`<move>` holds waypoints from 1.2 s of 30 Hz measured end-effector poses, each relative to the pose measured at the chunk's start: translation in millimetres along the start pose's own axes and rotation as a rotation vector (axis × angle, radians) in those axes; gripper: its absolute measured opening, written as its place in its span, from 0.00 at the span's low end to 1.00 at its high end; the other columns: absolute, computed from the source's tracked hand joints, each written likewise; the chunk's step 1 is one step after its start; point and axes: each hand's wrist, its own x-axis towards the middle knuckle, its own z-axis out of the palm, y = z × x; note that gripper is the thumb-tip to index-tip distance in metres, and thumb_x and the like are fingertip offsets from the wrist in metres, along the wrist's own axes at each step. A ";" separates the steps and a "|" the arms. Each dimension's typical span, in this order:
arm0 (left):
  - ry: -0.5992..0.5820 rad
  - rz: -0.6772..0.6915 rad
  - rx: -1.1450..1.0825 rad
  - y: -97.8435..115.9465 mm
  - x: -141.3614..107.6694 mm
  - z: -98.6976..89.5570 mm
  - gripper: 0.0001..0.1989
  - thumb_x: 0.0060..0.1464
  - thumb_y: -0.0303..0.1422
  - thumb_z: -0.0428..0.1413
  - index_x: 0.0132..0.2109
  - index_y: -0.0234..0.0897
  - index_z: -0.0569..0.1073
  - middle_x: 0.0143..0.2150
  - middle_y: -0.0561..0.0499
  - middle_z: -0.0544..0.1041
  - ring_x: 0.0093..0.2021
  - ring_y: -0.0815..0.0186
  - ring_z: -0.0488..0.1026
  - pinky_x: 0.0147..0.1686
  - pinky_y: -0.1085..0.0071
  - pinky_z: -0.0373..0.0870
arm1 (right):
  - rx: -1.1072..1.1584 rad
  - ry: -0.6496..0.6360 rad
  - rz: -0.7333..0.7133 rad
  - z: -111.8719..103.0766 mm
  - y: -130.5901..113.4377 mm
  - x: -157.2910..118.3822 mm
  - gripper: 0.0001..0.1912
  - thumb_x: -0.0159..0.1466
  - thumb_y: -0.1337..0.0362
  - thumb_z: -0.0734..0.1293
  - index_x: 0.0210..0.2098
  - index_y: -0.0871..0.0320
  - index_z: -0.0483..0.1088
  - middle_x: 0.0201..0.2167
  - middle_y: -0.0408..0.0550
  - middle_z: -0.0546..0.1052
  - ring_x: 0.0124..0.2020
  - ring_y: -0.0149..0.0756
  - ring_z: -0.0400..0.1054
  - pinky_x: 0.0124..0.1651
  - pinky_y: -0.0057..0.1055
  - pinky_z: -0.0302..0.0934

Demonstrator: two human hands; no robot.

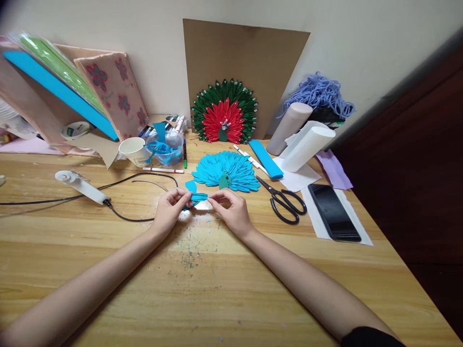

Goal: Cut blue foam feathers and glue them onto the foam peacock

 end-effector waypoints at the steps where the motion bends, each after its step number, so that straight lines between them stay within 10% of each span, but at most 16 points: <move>1: -0.002 -0.001 -0.002 0.1 0.0 -0.1 0.13 0.45 0.40 0.60 0.28 0.33 0.71 0.22 0.52 0.73 0.24 0.70 0.70 0.30 0.73 0.67 | 0.005 -0.001 0.005 0.0 0.4 0.0 0.07 0.57 0.60 0.68 0.30 0.57 0.72 0.30 0.47 0.75 0.32 0.34 0.71 0.36 0.32 0.69; 36: -0.102 -0.011 0.071 -8.8 2.0 0.0 0.13 0.50 0.41 0.57 0.27 0.35 0.70 0.24 0.52 0.74 0.25 0.69 0.70 0.28 0.74 0.65 | -0.013 -0.011 -0.095 -0.5 -4.2 -2.7 0.06 0.58 0.61 0.67 0.33 0.56 0.72 0.32 0.47 0.74 0.33 0.34 0.71 0.37 0.34 0.71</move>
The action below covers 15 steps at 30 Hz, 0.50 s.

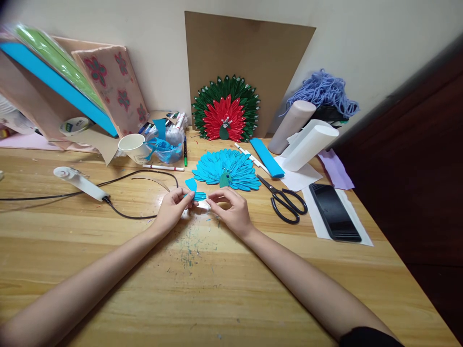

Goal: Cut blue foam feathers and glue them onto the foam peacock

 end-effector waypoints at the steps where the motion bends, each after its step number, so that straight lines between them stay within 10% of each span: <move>1: -0.006 0.001 0.005 -0.1 0.1 -0.1 0.13 0.50 0.41 0.57 0.27 0.35 0.70 0.24 0.52 0.74 0.25 0.69 0.70 0.28 0.74 0.64 | 0.001 -0.004 0.000 -0.2 0.1 -0.1 0.06 0.58 0.61 0.67 0.33 0.56 0.72 0.32 0.47 0.74 0.33 0.34 0.71 0.37 0.34 0.71; 15: -0.086 0.012 0.013 3.8 -0.5 0.0 0.14 0.52 0.40 0.55 0.26 0.35 0.70 0.23 0.52 0.74 0.23 0.71 0.68 0.26 0.75 0.63 | -0.007 0.022 0.000 -0.3 0.4 0.4 0.04 0.57 0.63 0.68 0.31 0.56 0.73 0.29 0.47 0.75 0.31 0.34 0.71 0.35 0.33 0.71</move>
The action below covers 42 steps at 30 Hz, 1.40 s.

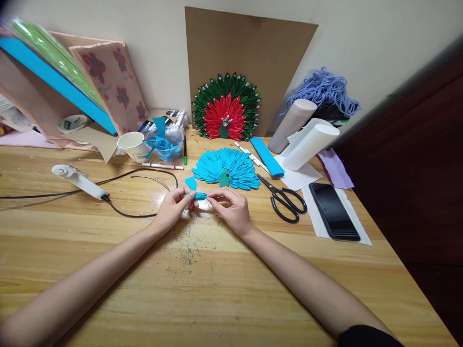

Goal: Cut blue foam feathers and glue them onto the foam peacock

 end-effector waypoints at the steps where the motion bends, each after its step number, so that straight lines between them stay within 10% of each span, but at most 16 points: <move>1: -0.006 -0.001 0.003 0.3 -0.1 0.1 0.14 0.52 0.40 0.55 0.26 0.35 0.69 0.22 0.52 0.73 0.23 0.71 0.68 0.26 0.75 0.63 | -0.002 0.000 -0.005 -0.2 0.2 -0.1 0.04 0.58 0.63 0.68 0.31 0.56 0.73 0.29 0.46 0.75 0.31 0.34 0.70 0.35 0.33 0.71; 23: -0.020 -0.047 0.082 -2.4 2.9 -1.2 0.16 0.54 0.42 0.52 0.25 0.35 0.67 0.21 0.54 0.71 0.21 0.72 0.62 0.23 0.75 0.57 | -0.210 -0.015 -0.372 -2.9 2.0 1.2 0.05 0.58 0.71 0.68 0.32 0.56 0.72 0.29 0.46 0.78 0.31 0.34 0.71 0.37 0.32 0.66; 42: 0.016 -0.011 0.078 -4.4 0.9 0.3 0.15 0.54 0.42 0.52 0.27 0.34 0.67 0.21 0.55 0.71 0.21 0.72 0.64 0.23 0.75 0.59 | -0.219 -0.009 -0.307 -1.2 2.3 1.4 0.02 0.58 0.69 0.67 0.30 0.56 0.71 0.27 0.45 0.76 0.29 0.34 0.70 0.34 0.32 0.67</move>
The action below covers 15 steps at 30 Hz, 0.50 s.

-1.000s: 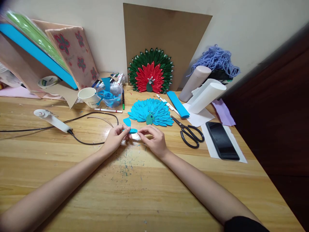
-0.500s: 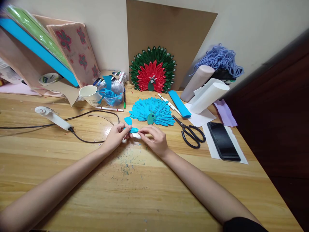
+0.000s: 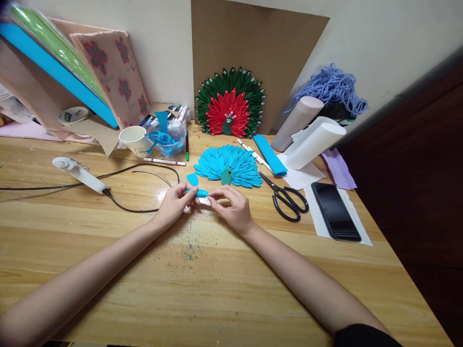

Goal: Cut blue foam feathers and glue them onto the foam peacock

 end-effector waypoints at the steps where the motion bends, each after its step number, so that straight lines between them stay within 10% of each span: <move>1: 0.006 0.003 0.002 0.0 -0.2 0.1 0.15 0.54 0.42 0.52 0.27 0.34 0.67 0.21 0.55 0.71 0.21 0.72 0.64 0.24 0.75 0.59 | 0.002 -0.003 0.009 0.0 0.0 -0.2 0.02 0.58 0.69 0.67 0.30 0.56 0.71 0.27 0.45 0.76 0.29 0.33 0.71 0.34 0.32 0.67; 15: 0.020 0.004 -0.027 -0.3 -1.4 1.5 0.14 0.53 0.41 0.54 0.28 0.34 0.68 0.22 0.54 0.72 0.22 0.72 0.65 0.24 0.76 0.60 | 0.070 -0.019 0.091 0.6 0.5 -0.8 0.02 0.58 0.68 0.67 0.31 0.57 0.71 0.28 0.45 0.74 0.29 0.32 0.70 0.32 0.29 0.69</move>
